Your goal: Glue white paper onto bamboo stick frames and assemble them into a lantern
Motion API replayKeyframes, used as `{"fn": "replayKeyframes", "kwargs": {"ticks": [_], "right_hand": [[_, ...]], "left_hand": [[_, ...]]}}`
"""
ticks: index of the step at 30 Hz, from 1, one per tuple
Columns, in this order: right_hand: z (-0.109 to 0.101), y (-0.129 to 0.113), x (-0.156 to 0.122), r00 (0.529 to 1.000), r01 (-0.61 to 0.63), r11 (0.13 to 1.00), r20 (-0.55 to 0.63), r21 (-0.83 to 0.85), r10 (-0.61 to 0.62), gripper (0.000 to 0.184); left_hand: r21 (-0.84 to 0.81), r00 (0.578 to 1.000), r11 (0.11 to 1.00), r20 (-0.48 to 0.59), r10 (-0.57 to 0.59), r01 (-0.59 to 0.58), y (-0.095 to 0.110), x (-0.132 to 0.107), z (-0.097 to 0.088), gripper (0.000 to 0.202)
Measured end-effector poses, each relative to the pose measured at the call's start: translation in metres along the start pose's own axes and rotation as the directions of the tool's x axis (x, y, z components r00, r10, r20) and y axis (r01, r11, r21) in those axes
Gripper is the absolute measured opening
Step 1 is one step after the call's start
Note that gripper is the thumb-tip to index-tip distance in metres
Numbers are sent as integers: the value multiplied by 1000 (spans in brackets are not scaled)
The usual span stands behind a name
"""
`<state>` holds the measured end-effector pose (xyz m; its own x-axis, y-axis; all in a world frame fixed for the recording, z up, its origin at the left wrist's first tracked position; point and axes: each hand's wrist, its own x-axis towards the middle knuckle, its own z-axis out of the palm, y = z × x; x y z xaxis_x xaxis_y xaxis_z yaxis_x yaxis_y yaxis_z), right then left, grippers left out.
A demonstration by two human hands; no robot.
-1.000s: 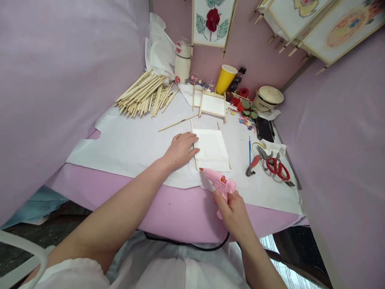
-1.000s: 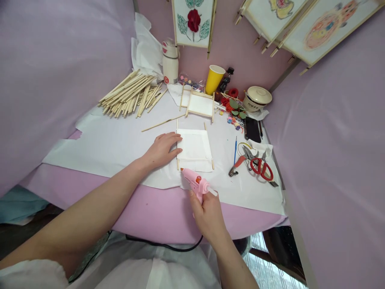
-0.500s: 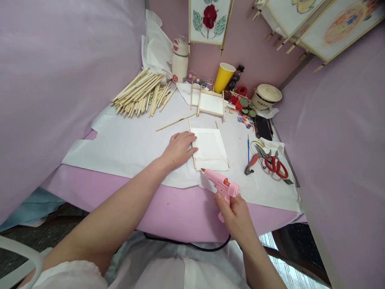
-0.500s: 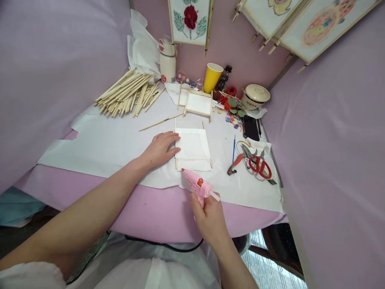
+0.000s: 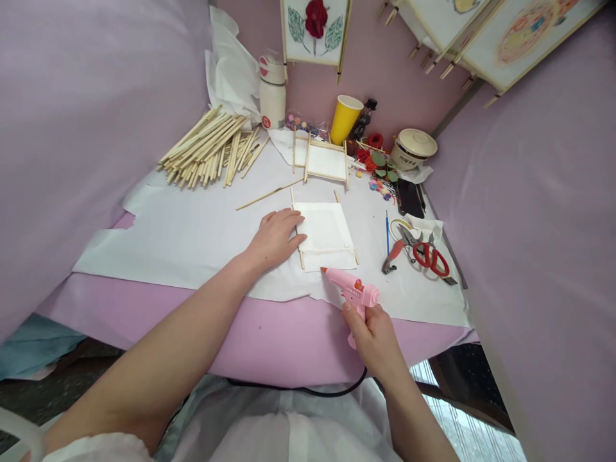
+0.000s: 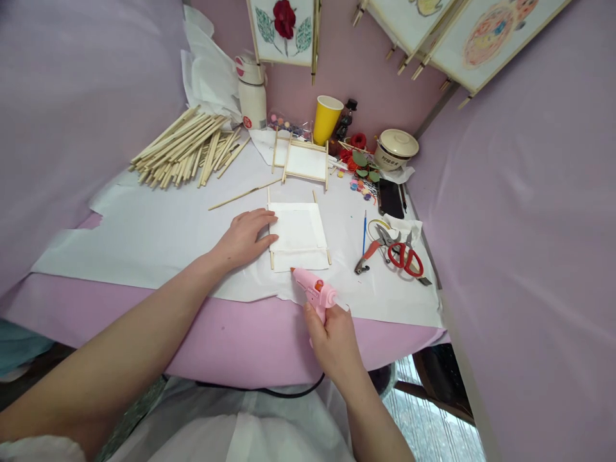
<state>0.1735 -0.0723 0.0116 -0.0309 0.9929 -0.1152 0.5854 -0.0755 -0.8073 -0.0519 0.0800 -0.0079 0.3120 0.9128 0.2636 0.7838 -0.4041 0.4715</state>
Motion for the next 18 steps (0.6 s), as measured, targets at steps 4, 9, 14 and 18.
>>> {"fn": "replayKeyframes", "kwargs": {"ticks": [4, 9, 14, 18], "right_hand": [[-2, 1, -1, 1000, -13, 1000, 3, -7, 13, 42], [-7, -2, -3, 997, -64, 998, -49, -9, 64, 43], [-13, -4, -2, 994, -79, 995, -78, -66, 73, 45], [-16, -6, 0, 995, -82, 991, -60, -108, 76, 44]], "left_hand": [[-1, 1000, 1000, -3, 6, -6, -1, 0, 1, 38], [-5, 1000, 1000, 10, -10, 10, 0, 0, 0, 39], [1, 999, 1000, 35, -19, 19, 2, -1, -2, 42], [3, 999, 1000, 47, -16, 16, 2, -1, -3, 43]]}}
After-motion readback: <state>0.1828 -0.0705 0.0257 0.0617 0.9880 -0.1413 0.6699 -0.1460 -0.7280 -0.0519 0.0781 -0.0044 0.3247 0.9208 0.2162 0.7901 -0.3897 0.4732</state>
